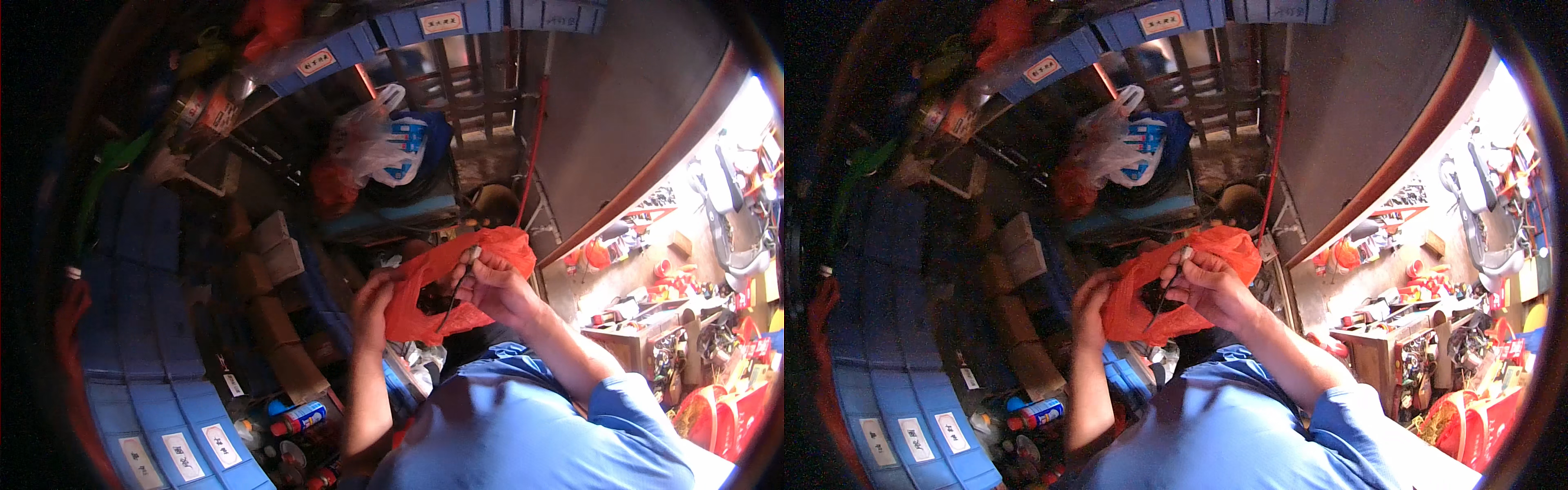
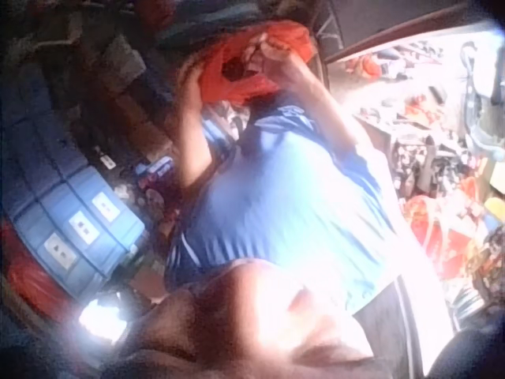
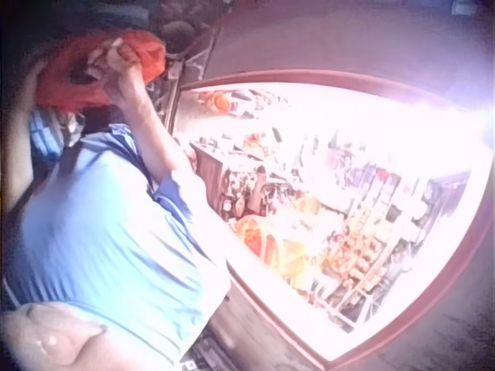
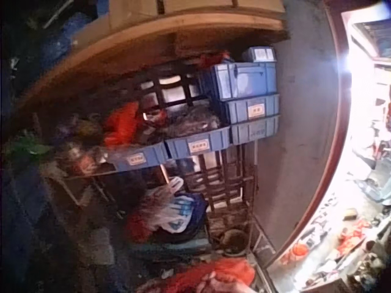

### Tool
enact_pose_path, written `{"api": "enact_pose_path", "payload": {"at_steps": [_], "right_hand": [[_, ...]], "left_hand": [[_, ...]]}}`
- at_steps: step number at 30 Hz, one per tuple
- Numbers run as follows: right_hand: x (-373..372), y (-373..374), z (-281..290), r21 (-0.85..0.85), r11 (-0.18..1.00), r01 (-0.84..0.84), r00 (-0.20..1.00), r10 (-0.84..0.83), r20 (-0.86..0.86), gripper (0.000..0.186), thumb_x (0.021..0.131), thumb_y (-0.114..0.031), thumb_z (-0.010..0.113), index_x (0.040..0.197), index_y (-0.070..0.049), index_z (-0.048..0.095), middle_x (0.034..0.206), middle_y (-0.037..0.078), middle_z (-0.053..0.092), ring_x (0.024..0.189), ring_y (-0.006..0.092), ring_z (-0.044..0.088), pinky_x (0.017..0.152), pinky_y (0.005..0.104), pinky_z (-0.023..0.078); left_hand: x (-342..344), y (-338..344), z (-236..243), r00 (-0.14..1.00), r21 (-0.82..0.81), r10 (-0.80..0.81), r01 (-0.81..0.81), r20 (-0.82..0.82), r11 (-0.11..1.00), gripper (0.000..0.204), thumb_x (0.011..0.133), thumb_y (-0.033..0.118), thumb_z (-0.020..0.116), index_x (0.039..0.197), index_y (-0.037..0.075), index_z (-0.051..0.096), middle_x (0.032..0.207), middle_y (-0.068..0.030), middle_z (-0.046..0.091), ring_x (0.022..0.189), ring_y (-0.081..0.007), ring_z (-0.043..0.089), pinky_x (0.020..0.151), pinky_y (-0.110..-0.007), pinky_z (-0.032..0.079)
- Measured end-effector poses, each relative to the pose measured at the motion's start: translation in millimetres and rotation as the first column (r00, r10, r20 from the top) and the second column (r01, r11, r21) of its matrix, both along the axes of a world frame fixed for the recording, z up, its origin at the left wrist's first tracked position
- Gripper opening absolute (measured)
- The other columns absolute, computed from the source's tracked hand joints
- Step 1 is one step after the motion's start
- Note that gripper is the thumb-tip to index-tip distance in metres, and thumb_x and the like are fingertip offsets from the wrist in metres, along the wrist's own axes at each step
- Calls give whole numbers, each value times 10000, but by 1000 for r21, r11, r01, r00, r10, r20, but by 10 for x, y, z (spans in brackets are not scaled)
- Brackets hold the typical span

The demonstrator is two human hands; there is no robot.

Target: Repairing the electrical wiring of a scooter using scissors.

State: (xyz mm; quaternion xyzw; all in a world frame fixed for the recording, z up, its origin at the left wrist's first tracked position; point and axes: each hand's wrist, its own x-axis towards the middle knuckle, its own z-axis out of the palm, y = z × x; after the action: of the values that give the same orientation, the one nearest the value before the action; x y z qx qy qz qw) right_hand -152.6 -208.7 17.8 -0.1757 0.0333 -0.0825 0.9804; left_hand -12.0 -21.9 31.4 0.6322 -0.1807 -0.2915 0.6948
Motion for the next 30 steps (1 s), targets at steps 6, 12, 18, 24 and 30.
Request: {"api": "enact_pose_path", "payload": {"at_steps": [6,12,18,24,30], "right_hand": [[135,144,267,3,997,82,996,-83,32,177,960,-144,542,1114,-62,564,1107,113,637,991,215,636,893,363,534],[286,323,245,-46,980,195,981,-196,-9,157,945,-135,575,1083,-59,575,1044,81,640,954,188,637,876,335,534],[229,408,-4,-171,981,89,992,-103,-77,148,946,-119,574,1083,-63,565,964,46,621,846,156,624,793,298,534],[32,347,-59,-268,962,51,974,-107,-198,173,955,-145,564,1107,-63,558,912,32,611,754,125,596,721,264,513],[-50,325,-103,-304,948,94,965,-162,-206,172,945,-106,573,1108,-55,556,948,34,622,778,110,599,704,260,521]], "left_hand": [[-28,29,-70,946,93,-127,103,298,990,197,854,51,630,1049,28,616,1083,-40,584,1033,-133,555,948,-275,407],[-260,-113,150,988,-51,-77,85,135,995,221,894,68,625,1109,22,597,1116,-47,608,1064,-131,563,958,-288,427],[-272,-121,-32,974,28,67,-75,214,997,206,982,162,516,1033,14,650,996,-47,658,957,-119,582,883,-275,446],[-331,-107,-85,965,100,88,-116,247,988,339,1019,256,446,959,5,666,881,-37,651,828,-105,571,785,-264,450],[-343,-154,-82,970,97,50,-75,237,992,393,1027,302,421,935,-1,653,824,-35,636,795,-98,567,761,-261,449]]}}
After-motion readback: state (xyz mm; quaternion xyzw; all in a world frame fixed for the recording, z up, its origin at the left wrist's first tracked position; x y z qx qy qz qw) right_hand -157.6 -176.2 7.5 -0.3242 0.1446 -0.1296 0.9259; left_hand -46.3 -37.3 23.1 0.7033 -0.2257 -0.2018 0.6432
